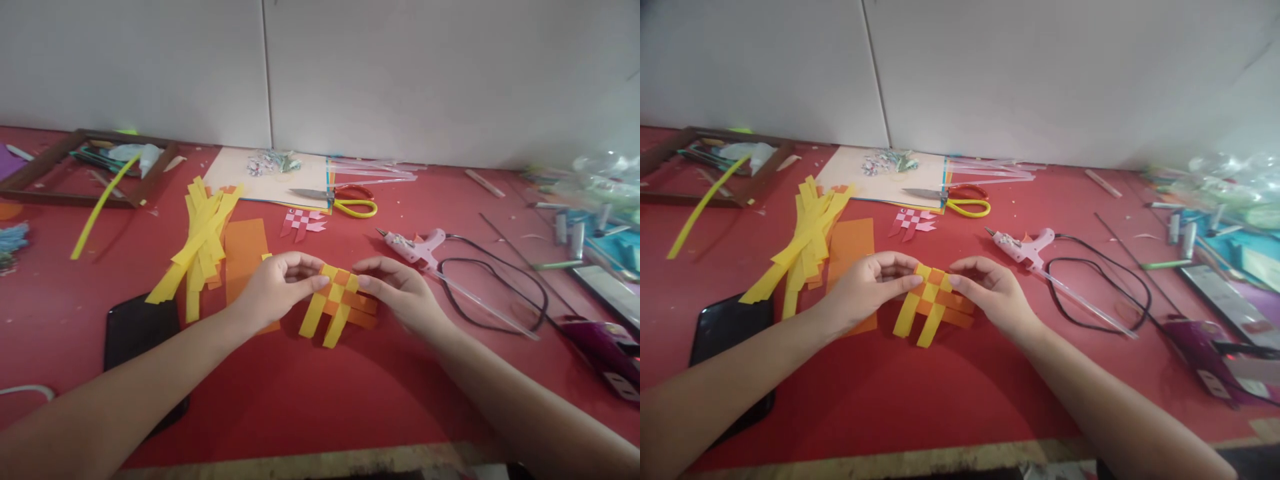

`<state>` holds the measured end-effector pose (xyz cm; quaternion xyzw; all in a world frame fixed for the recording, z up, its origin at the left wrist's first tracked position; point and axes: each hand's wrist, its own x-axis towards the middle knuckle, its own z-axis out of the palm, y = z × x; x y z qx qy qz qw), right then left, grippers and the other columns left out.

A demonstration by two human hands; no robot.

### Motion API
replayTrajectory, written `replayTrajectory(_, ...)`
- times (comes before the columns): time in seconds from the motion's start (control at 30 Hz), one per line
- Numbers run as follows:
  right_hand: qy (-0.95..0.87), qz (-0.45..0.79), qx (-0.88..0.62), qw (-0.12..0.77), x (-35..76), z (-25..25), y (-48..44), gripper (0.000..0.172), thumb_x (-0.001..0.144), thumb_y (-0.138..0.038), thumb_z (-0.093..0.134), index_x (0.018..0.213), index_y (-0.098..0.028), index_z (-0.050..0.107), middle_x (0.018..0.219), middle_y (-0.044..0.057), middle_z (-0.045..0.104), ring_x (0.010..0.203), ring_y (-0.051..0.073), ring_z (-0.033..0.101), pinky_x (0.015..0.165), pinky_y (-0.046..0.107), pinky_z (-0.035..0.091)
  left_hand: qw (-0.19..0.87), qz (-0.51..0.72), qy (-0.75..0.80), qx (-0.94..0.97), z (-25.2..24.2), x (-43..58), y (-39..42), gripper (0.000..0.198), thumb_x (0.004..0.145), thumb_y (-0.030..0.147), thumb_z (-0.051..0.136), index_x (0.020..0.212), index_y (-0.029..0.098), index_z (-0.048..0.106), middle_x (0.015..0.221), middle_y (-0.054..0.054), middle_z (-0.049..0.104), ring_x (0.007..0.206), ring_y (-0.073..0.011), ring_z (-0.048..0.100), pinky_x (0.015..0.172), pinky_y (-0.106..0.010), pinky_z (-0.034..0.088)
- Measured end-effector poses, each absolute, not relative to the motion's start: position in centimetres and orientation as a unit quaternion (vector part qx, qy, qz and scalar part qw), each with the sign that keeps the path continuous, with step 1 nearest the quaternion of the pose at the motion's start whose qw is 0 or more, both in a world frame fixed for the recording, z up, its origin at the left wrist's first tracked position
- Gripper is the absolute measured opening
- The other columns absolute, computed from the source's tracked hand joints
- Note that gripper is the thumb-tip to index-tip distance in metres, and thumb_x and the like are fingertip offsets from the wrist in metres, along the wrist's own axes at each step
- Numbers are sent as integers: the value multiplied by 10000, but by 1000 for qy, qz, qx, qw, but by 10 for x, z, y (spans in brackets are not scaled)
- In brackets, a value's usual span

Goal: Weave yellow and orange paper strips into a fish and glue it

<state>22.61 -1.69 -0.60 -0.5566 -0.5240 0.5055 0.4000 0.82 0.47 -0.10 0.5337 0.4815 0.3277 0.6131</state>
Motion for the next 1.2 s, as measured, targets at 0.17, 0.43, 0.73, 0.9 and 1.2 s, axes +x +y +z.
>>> replayTrajectory(0.17, -539, 534, -543, 359, 223, -4, -19, 297, 699, -464, 793, 755, -180, 723, 683, 9, 673, 584, 112, 561, 542, 239, 467, 626, 304, 457, 554, -5, 9, 3, 317, 760, 383, 771, 997, 184, 702, 999, -62, 750, 925, -201, 696, 880, -373, 535)
replayTrajectory(0.43, -551, 508, -562, 350, 221, -3, -20, 356, 672, -515, 794, 690, -166, 722, 602, 2, 635, 514, 93, 495, 458, 221, 399, 614, 300, 445, 579, -3, 10, 3, 336, 789, 472, 731, 960, 182, 723, 965, -61, 748, 893, -198, 681, 821, -334, 525)
replayTrajectory(0.73, -574, 515, -528, 354, 220, -3, -22, 278, 734, -455, 770, 824, -193, 740, 772, 29, 734, 646, 141, 633, 587, 255, 508, 621, 290, 438, 581, -2, 10, 2, 298, 778, 466, 744, 877, 184, 739, 879, -36, 744, 823, -175, 668, 758, -298, 512)
replayTrajectory(0.9, -562, 505, -545, 363, 223, -9, -22, 299, 750, -459, 760, 865, -186, 723, 829, 47, 747, 686, 173, 673, 622, 291, 550, 623, 318, 450, 555, -3, 10, 2, 316, 784, 451, 738, 938, 176, 711, 957, -55, 733, 886, -183, 665, 827, -327, 513)
replayTrajectory(1.2, -752, -83, -474, 449, 225, 0, -26, 143, 835, -160, 657, 890, -277, 717, 737, 38, 664, 687, 203, 644, 662, 383, 553, 693, 403, 383, 460, -2, 15, 0, 330, 874, 338, 651, 1163, 185, 603, 1242, -99, 656, 1142, -212, 621, 1015, -384, 468)
